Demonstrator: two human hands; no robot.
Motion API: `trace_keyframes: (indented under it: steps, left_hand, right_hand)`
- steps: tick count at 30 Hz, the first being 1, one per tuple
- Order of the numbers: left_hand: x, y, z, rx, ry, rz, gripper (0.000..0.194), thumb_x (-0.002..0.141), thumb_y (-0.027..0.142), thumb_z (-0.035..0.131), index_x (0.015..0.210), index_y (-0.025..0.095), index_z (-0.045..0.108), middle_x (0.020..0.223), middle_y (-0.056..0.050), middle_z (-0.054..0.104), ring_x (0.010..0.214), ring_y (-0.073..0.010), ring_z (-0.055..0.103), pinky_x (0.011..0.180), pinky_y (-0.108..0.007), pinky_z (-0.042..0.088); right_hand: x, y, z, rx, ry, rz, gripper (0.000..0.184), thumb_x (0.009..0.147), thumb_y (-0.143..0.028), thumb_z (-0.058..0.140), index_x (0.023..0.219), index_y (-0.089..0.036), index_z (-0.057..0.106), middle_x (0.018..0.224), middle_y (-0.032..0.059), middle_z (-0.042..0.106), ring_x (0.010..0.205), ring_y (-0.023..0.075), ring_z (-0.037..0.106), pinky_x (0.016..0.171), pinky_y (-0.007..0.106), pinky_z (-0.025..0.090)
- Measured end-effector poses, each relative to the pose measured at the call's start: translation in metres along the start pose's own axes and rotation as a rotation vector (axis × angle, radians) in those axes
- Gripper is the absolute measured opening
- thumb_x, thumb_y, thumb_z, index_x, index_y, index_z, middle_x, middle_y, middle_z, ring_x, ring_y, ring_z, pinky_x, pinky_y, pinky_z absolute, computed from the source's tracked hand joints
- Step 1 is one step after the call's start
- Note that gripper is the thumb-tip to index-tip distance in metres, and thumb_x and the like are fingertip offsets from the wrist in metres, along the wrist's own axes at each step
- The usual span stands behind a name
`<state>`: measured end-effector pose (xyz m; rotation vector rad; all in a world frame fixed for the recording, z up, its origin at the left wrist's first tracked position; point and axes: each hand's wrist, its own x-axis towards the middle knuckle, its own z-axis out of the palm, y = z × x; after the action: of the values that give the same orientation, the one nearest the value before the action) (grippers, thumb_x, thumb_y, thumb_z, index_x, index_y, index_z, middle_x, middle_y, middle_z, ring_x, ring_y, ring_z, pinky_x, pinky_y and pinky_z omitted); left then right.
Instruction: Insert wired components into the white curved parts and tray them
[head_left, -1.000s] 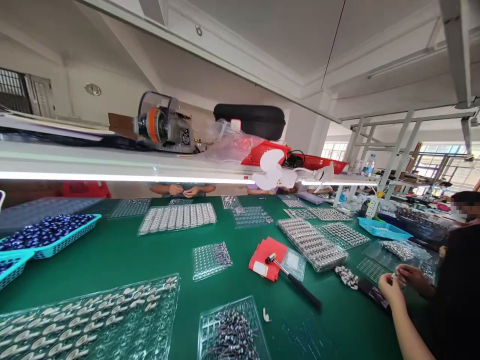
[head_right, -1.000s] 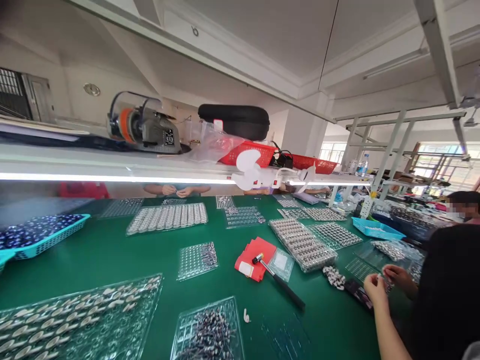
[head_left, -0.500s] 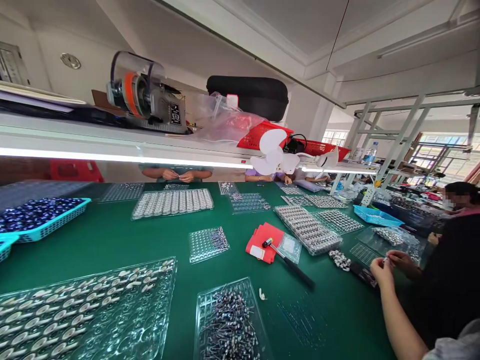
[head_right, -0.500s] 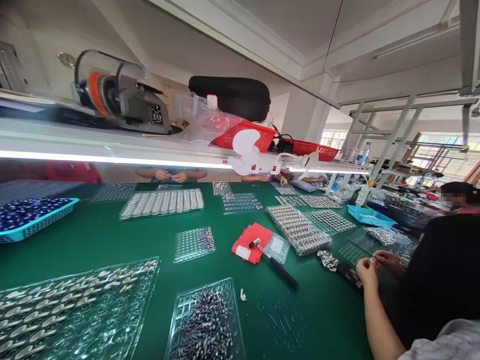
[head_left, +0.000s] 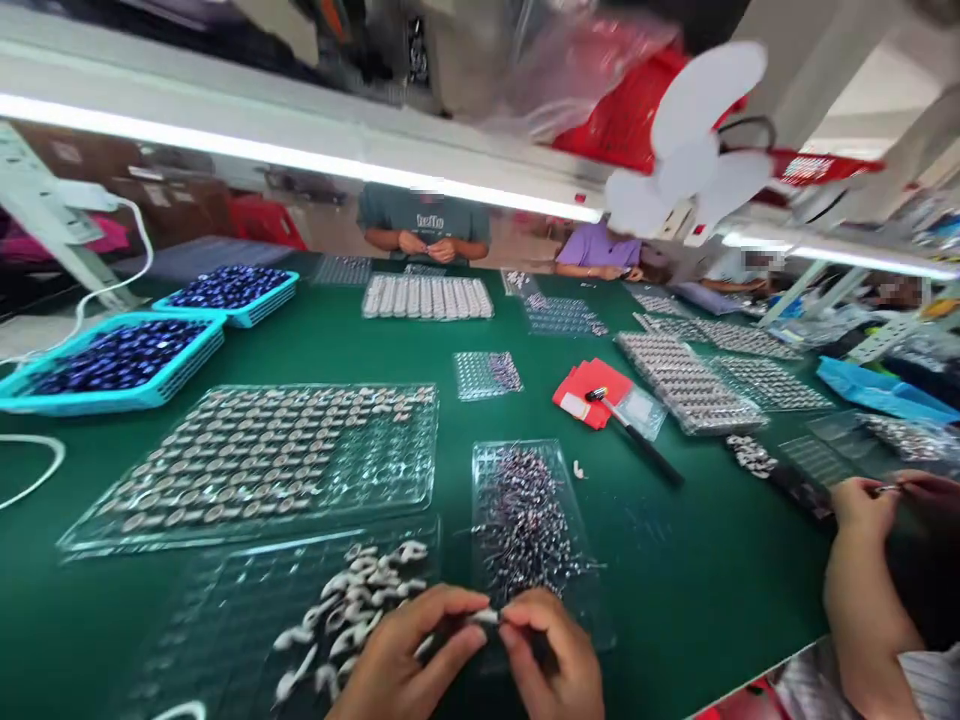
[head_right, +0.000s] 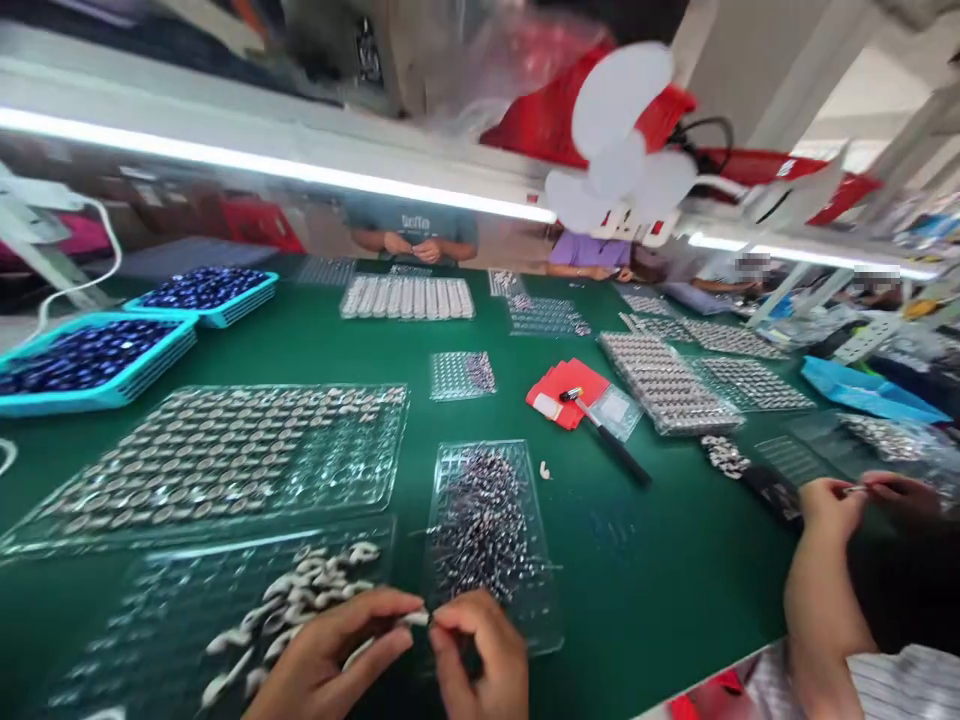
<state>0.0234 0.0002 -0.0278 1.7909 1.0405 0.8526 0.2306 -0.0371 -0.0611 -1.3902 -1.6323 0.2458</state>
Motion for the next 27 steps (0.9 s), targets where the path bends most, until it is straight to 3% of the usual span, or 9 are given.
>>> trace_keyframes:
  steps: [3, 7, 14, 21, 27]
  left_hand:
    - [0.000, 0.007, -0.002, -0.114, -0.024, -0.104, 0.016, 0.090, 0.031, 0.065, 0.101, 0.024, 0.075, 0.091, -0.003, 0.076, 0.082, -0.0178, 0.071, 0.078, -0.024, 0.057]
    - [0.003, 0.013, -0.002, -0.193, -0.014, -0.125, 0.017, 0.088, 0.029, 0.068, 0.101, 0.022, 0.075, 0.088, -0.003, 0.074, 0.080, -0.0166, 0.068, 0.076, -0.025, 0.054]
    - [0.000, 0.014, -0.002, -0.231, -0.054, -0.118, 0.016, 0.089, 0.028, 0.067, 0.101, 0.021, 0.074, 0.089, -0.004, 0.073, 0.081, -0.0172, 0.066, 0.075, -0.027, 0.053]
    - [0.000, 0.014, -0.001, -0.210, -0.009, -0.085, 0.015, 0.087, 0.025, 0.070, 0.100, 0.020, 0.074, 0.084, -0.004, 0.072, 0.077, -0.0166, 0.066, 0.073, -0.026, 0.053]
    - [0.001, 0.015, -0.002, -0.214, -0.029, -0.043, 0.011, 0.088, 0.021, 0.068, 0.097, 0.018, 0.074, 0.084, -0.005, 0.072, 0.079, -0.0169, 0.066, 0.074, -0.027, 0.052]
  right_hand:
    - [-0.017, -0.027, 0.011, 0.259, -0.002, 0.224, 0.010, 0.089, -0.024, 0.065, 0.098, -0.024, 0.070, 0.090, 0.0029, 0.075, 0.081, 0.0164, 0.072, 0.069, 0.023, 0.059]
    - [-0.010, -0.027, 0.003, 0.388, -0.028, 0.325, 0.009, 0.088, -0.025, 0.068, 0.095, -0.022, 0.072, 0.089, 0.0040, 0.075, 0.081, 0.0162, 0.072, 0.071, 0.023, 0.059]
    - [-0.011, -0.026, 0.002, 0.431, -0.043, 0.352, 0.010, 0.089, -0.026, 0.066, 0.096, -0.022, 0.072, 0.090, 0.0047, 0.074, 0.081, 0.0159, 0.070, 0.071, 0.025, 0.059]
    - [-0.010, -0.025, 0.004, 0.426, 0.019, 0.238, 0.012, 0.087, -0.016, 0.067, 0.096, -0.023, 0.071, 0.090, 0.0045, 0.073, 0.087, 0.0174, 0.069, 0.075, 0.028, 0.059]
    - [-0.011, -0.024, 0.004, 0.389, -0.005, 0.206, 0.015, 0.087, -0.012, 0.066, 0.096, -0.023, 0.070, 0.090, 0.0042, 0.072, 0.086, 0.0164, 0.069, 0.073, 0.027, 0.058]
